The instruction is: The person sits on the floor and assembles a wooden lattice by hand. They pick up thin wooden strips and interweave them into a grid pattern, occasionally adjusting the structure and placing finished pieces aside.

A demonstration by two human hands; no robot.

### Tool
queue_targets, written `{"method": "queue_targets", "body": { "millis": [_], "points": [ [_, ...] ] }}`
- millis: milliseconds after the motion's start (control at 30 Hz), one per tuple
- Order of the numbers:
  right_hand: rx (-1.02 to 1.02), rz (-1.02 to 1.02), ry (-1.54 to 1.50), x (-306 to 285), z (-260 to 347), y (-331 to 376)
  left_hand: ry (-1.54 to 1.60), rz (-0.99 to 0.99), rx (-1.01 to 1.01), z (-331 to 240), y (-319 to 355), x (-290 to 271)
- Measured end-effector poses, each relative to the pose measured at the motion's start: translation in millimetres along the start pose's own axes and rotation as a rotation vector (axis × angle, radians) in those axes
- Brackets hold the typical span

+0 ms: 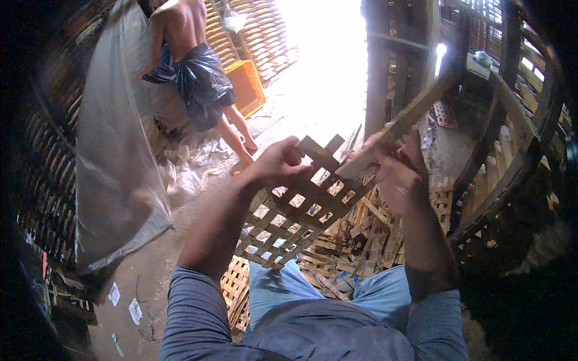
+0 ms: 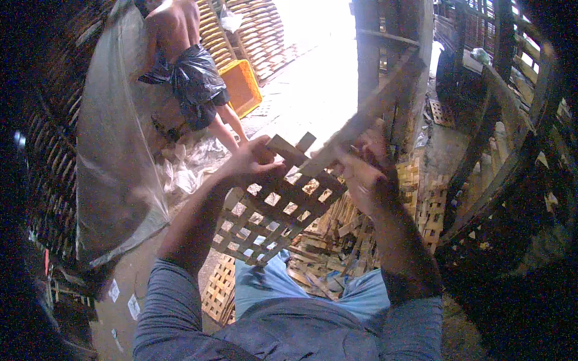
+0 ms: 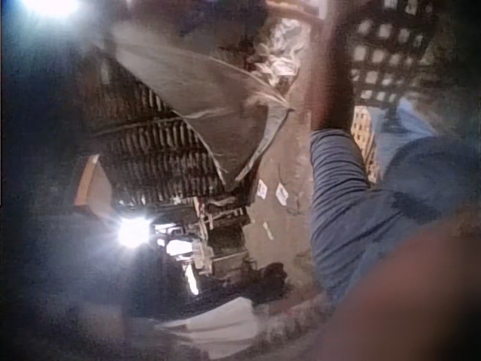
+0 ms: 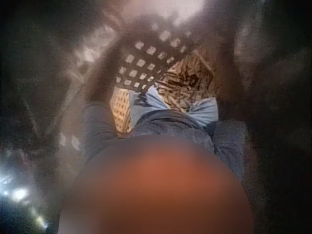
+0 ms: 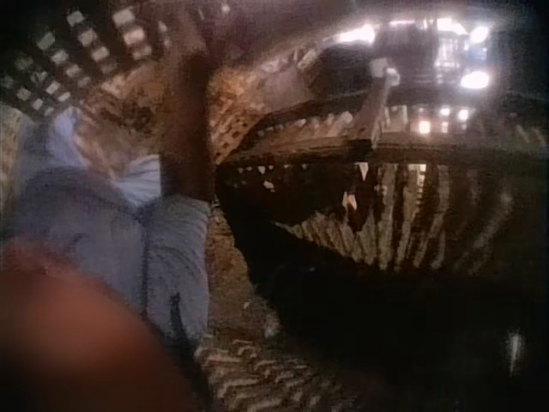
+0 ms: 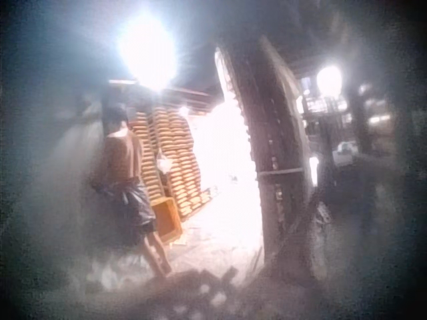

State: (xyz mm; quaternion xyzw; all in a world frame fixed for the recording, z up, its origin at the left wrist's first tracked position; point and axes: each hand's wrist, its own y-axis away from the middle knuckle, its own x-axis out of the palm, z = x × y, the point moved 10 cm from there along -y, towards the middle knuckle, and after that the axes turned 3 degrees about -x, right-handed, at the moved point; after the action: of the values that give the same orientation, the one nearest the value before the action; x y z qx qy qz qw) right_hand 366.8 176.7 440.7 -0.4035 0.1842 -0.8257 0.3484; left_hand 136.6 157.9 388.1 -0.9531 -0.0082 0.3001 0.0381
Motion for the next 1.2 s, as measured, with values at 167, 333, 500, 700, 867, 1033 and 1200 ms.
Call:
{"method": "queue_targets", "body": {
  "millis": [167, 333, 500, 700, 867, 1033, 1200],
  "points": [
    [-0.049, -0.273, 0.179, -19, -20, -10, 0.003, 0.014, -0.002, 3, 3, 5],
    [0.035, 0.012, 0.247, 9, -12, -28, 0.197, 0.144, 0.025, 18, 19, 15],
    [0.24, 0.42, 0.835, 23, -32, -32, 0.356, 0.259, -0.041, 37, 27, 29],
    [0.176, 0.876, 1.487, 39, -48, -41, 0.43, 0.335, -0.089, 58, 32, 46],
    [0.203, 0.993, 1.623, 35, -65, -52, 0.519, 0.36, 0.031, 56, 31, 49],
    [0.154, 1.199, 1.72, 32, -79, -56, 0.565, 0.252, -0.166, 60, 23, 52],
    [0.461, 1.022, 1.64, 31, -80, -60, 0.715, 0.297, -0.16, 63, 23, 57]
  ]
}}
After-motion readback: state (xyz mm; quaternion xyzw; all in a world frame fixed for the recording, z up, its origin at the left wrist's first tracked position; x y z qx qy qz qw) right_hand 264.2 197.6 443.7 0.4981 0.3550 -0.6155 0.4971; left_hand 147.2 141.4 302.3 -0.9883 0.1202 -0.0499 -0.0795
